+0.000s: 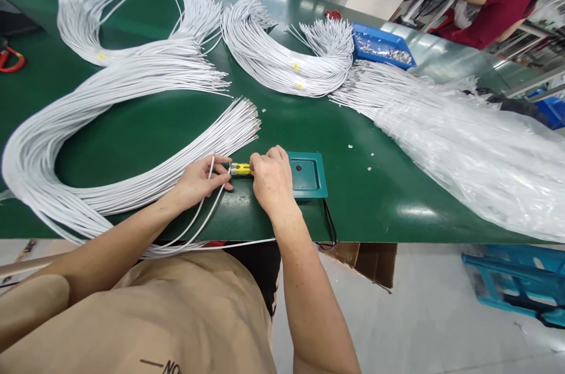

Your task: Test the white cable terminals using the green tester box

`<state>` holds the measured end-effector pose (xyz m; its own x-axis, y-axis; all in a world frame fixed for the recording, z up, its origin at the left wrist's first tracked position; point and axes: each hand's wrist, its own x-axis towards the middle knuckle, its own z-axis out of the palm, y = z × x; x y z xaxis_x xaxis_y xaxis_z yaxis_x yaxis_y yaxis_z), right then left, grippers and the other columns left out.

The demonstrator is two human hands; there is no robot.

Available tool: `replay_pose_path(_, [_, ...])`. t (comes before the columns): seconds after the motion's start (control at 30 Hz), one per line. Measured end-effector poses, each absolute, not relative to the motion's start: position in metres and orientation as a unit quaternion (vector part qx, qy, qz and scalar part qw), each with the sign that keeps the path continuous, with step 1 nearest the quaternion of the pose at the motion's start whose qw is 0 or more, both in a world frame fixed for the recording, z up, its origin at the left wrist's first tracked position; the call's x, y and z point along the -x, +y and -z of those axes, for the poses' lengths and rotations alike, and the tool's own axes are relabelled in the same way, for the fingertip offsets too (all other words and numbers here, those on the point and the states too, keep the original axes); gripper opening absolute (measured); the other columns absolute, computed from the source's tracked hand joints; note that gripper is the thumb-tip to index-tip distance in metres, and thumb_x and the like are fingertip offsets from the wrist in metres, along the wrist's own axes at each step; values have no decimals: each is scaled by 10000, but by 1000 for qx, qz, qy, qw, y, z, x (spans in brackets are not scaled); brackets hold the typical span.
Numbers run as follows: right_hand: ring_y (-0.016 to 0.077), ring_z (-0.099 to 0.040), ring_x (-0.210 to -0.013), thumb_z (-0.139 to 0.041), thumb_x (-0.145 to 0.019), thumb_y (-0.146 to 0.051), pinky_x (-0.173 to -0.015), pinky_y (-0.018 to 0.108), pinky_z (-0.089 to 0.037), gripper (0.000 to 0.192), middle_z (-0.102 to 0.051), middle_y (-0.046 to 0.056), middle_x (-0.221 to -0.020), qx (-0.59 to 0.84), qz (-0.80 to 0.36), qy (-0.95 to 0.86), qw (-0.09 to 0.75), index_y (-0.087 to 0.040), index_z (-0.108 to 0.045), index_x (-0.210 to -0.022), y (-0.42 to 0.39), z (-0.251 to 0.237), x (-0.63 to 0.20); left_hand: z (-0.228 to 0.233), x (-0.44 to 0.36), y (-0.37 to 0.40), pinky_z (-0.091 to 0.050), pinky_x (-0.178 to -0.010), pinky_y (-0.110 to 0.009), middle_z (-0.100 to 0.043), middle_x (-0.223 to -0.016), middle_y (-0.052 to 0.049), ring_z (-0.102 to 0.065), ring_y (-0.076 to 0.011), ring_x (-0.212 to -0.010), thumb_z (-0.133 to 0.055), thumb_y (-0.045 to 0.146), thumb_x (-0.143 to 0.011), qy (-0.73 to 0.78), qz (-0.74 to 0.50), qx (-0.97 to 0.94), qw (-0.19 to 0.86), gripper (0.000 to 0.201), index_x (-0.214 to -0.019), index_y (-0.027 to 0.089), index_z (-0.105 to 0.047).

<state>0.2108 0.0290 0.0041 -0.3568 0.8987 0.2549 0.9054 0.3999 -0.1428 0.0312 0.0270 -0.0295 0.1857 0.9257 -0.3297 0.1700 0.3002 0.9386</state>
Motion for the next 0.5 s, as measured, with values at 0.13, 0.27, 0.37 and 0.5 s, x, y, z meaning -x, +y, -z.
replay_pose_path(0.13, [236,-504,-830,-524,-795,-92,-962,450,-355,143,-620,55,-708,550,-10,-820,155,-197,-620,-795,26,-9,-210,29,-31,28,-329,-350,-149,-623,-798,-17,-705,-166,-628,-687,245,-718,555,-304,-498,592,391,-1084,163,-575])
replay_pose_path(0.27, [240,-531,-1003,-535,-856,-172,-1047,459,-288,131,-673,83,-1013,572,-21,-789,224,-178,-610,-963,15,-18,-202,29,-28,29,-332,-348,-151,-617,-794,-25,-705,-176,-663,-679,272,-735,546,-295,-496,608,424,-1121,150,-555])
replay_pose_path(0.37, [214,-555,-893,-472,-909,-196,-931,392,-370,145,-681,68,-921,579,-36,-773,257,-174,-613,-933,-1,-17,-190,28,-24,29,-324,-350,-148,-604,-772,-13,-686,-157,-646,-689,285,-725,540,-297,-491,615,435,-1115,147,-553])
replay_pose_path(0.5, [204,-548,-816,-436,-932,-232,-728,342,-395,199,-668,64,-858,506,-75,-827,233,-181,-624,-890,-25,-6,-165,25,-16,27,-328,-363,-159,-582,-733,29,-551,-73,-480,-722,269,-686,527,-325,-480,621,495,-1142,160,-562])
